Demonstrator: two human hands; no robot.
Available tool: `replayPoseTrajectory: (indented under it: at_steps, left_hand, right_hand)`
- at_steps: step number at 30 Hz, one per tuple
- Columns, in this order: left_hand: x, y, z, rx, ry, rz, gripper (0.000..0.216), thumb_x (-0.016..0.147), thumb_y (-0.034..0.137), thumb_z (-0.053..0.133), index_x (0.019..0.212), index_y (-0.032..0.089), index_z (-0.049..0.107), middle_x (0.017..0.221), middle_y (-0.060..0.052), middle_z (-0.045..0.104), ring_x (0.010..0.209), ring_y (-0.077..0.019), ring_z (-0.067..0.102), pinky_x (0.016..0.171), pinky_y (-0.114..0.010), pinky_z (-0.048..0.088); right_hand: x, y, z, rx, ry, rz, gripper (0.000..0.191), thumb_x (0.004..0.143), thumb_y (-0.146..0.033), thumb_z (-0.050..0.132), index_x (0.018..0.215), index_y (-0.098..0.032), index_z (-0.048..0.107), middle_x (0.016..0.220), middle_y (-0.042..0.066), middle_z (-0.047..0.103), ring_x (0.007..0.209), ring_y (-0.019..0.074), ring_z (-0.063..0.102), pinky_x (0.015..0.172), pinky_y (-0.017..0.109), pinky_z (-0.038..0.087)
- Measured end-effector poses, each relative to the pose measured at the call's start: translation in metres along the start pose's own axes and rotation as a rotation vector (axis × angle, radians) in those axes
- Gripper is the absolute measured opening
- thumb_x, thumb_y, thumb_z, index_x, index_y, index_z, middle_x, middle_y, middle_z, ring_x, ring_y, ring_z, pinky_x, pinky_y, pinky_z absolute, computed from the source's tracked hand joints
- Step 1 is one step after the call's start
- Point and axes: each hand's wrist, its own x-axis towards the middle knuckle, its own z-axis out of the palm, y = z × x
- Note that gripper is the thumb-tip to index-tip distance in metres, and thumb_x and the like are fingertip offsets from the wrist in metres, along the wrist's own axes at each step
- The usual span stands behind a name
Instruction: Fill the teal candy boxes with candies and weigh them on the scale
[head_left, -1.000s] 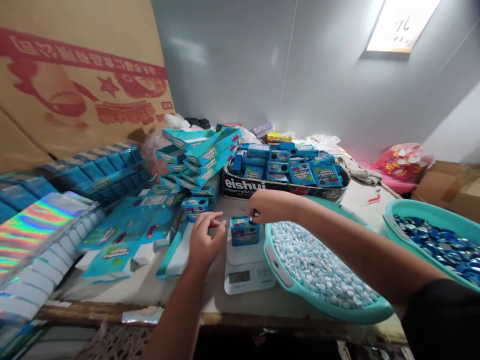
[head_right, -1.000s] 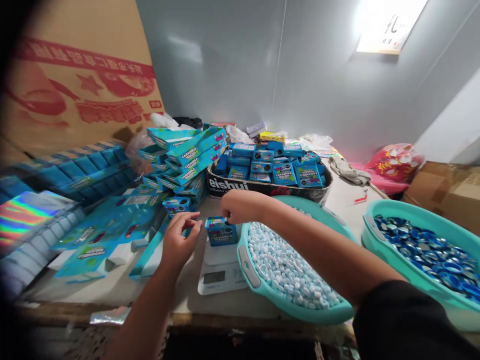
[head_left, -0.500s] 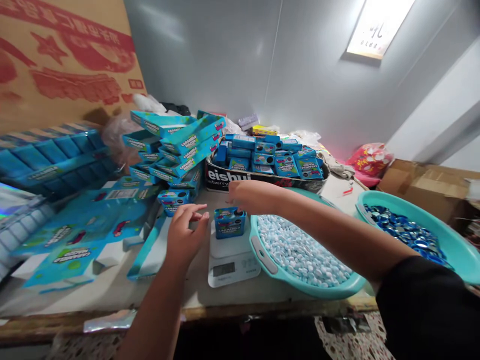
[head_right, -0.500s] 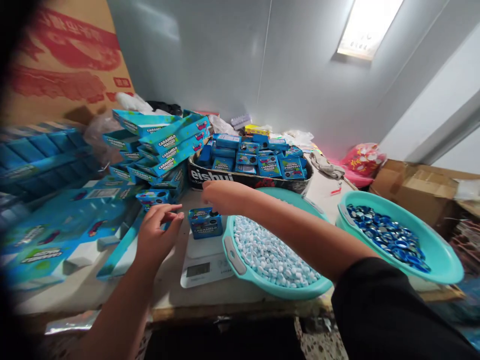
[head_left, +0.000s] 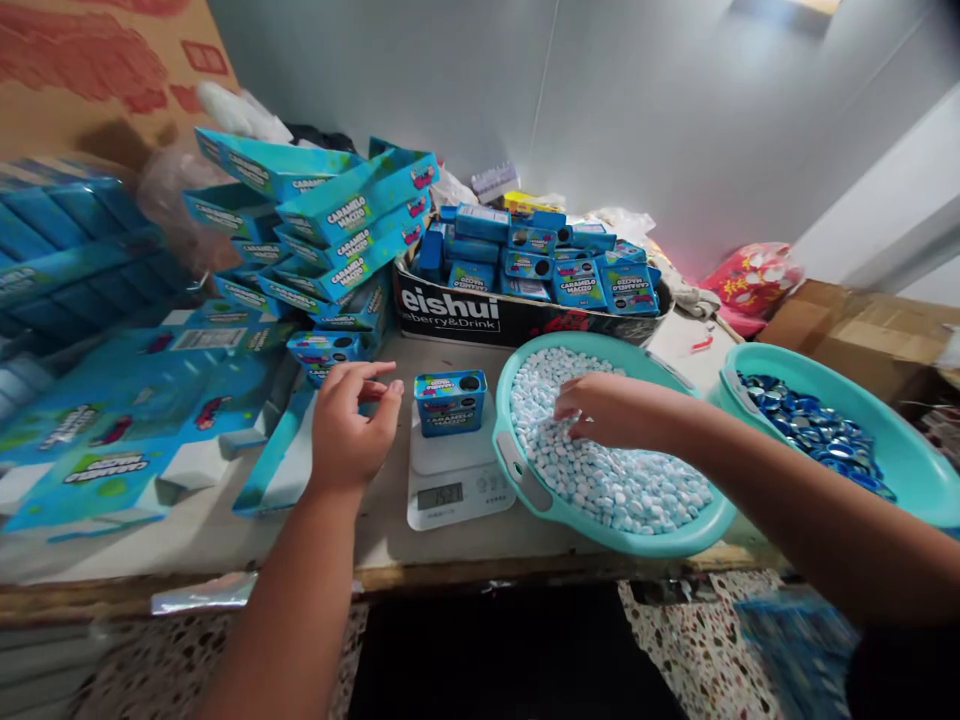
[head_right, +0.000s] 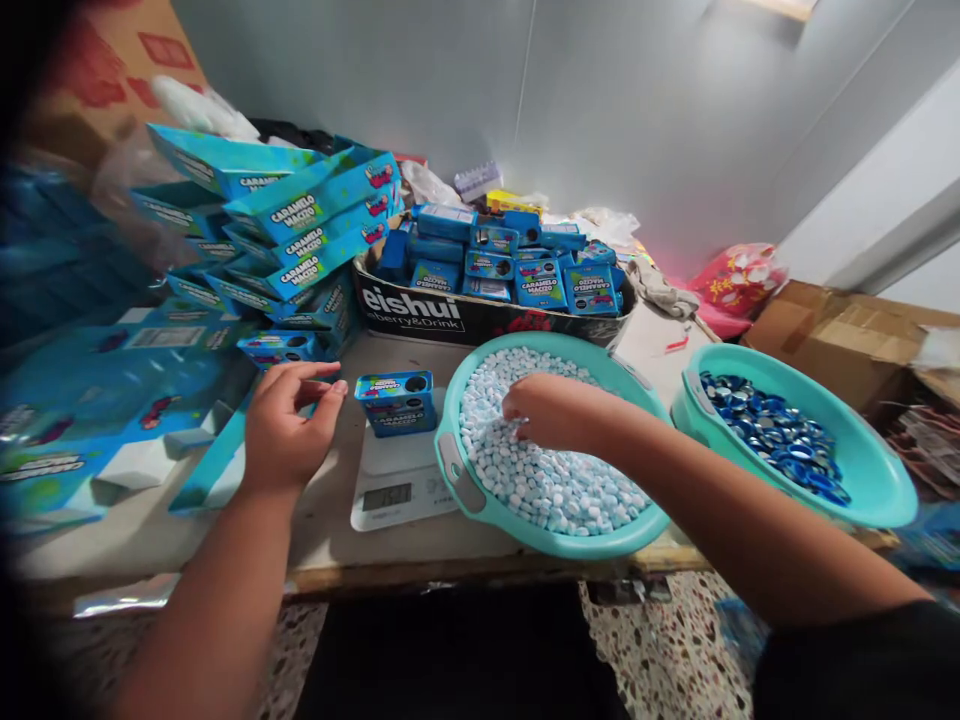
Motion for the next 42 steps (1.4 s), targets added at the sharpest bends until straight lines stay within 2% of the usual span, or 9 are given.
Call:
replayPoseTrajectory:
  at_steps: [5, 11, 15, 21, 25, 28, 30, 37, 42]
  left_hand:
    - [0.0, -0.002, 0.0, 0.013, -0.003, -0.012, 0.022, 0.088, 0.033, 0.062, 0.103, 0.018, 0.069, 0.103, -0.004, 0.063, 0.078, -0.0127, 0.062, 0.077, -0.028, 0.056]
    - [0.002, -0.007, 0.0, 0.023, -0.043, -0.022, 0.021, 0.089, 0.033, 0.061, 0.102, 0.019, 0.07, 0.099, -0.002, 0.064, 0.079, -0.0134, 0.063, 0.076, -0.028, 0.055]
    - [0.002, -0.008, 0.0, 0.026, -0.048, -0.028, 0.02, 0.089, 0.033, 0.061, 0.1, 0.019, 0.07, 0.099, -0.002, 0.065, 0.077, -0.0132, 0.063, 0.074, -0.027, 0.054]
    - [0.002, -0.007, -0.004, 0.004, -0.053, -0.028, 0.02, 0.09, 0.032, 0.059, 0.099, 0.018, 0.07, 0.097, -0.003, 0.065, 0.079, -0.0146, 0.063, 0.076, -0.028, 0.053]
    - [0.002, -0.007, -0.005, -0.001, -0.019, -0.025, 0.019, 0.088, 0.027, 0.058, 0.098, 0.017, 0.07, 0.096, -0.003, 0.065, 0.078, -0.0148, 0.063, 0.076, -0.028, 0.054]
    - [0.002, -0.008, -0.004, -0.011, -0.032, -0.02, 0.019, 0.086, 0.023, 0.055, 0.097, 0.017, 0.07, 0.096, -0.004, 0.065, 0.079, -0.0151, 0.064, 0.076, -0.028, 0.054]
    - [0.002, -0.009, -0.002, -0.018, -0.054, -0.031, 0.02, 0.086, 0.023, 0.053, 0.097, 0.017, 0.07, 0.095, -0.004, 0.065, 0.079, -0.0153, 0.065, 0.077, -0.028, 0.054]
    - [-0.001, -0.013, 0.001, -0.031, -0.112, -0.1, 0.023, 0.082, 0.022, 0.053, 0.1, 0.019, 0.068, 0.099, -0.004, 0.066, 0.082, -0.0173, 0.065, 0.08, -0.032, 0.054]
    - [0.0, -0.012, -0.001, -0.044, -0.135, -0.097, 0.027, 0.08, 0.018, 0.049, 0.1, 0.02, 0.067, 0.098, -0.004, 0.067, 0.082, -0.0182, 0.067, 0.078, -0.033, 0.056]
  right_hand:
    - [-0.003, -0.006, 0.003, -0.067, 0.01, 0.043, 0.016, 0.08, -0.002, 0.061, 0.077, -0.014, 0.071, 0.083, 0.008, 0.069, 0.078, 0.0206, 0.061, 0.07, 0.029, 0.039]
    - [-0.001, -0.024, 0.005, -0.244, -0.056, 0.044, 0.015, 0.079, -0.001, 0.059, 0.079, -0.011, 0.071, 0.082, 0.012, 0.069, 0.076, 0.0244, 0.063, 0.065, 0.031, 0.039]
    - [0.003, -0.03, 0.005, -0.229, -0.06, 0.129, 0.018, 0.077, -0.001, 0.058, 0.08, -0.012, 0.072, 0.081, 0.011, 0.069, 0.072, 0.0229, 0.062, 0.061, 0.031, 0.036]
    - [0.0, -0.017, -0.002, -0.111, -0.001, 0.229, 0.017, 0.07, -0.002, 0.057, 0.065, -0.017, 0.064, 0.06, 0.0, 0.055, 0.054, 0.0133, 0.042, 0.053, 0.029, 0.025]
    - [0.001, -0.016, -0.021, -0.052, 0.188, 0.113, 0.019, 0.066, 0.002, 0.054, 0.061, -0.016, 0.059, 0.062, -0.001, 0.053, 0.058, 0.0118, 0.038, 0.057, 0.029, 0.026]
    - [0.012, -0.025, -0.036, 0.039, 0.376, -0.037, 0.02, 0.071, 0.002, 0.055, 0.069, -0.015, 0.065, 0.074, 0.001, 0.059, 0.067, 0.0126, 0.047, 0.063, 0.026, 0.033]
    - [0.026, -0.033, -0.042, 0.058, 0.446, -0.127, 0.021, 0.076, 0.002, 0.056, 0.077, -0.014, 0.07, 0.081, 0.003, 0.063, 0.076, 0.0144, 0.053, 0.069, 0.025, 0.037]
    - [0.07, -0.055, -0.046, -0.009, 0.423, -0.223, 0.016, 0.086, -0.002, 0.06, 0.083, -0.01, 0.073, 0.088, 0.009, 0.068, 0.084, 0.0195, 0.058, 0.076, 0.027, 0.041]
    - [0.064, -0.051, -0.041, 0.043, 0.409, -0.196, 0.018, 0.086, 0.001, 0.061, 0.095, -0.01, 0.072, 0.1, 0.01, 0.069, 0.09, 0.0201, 0.061, 0.078, 0.027, 0.043]
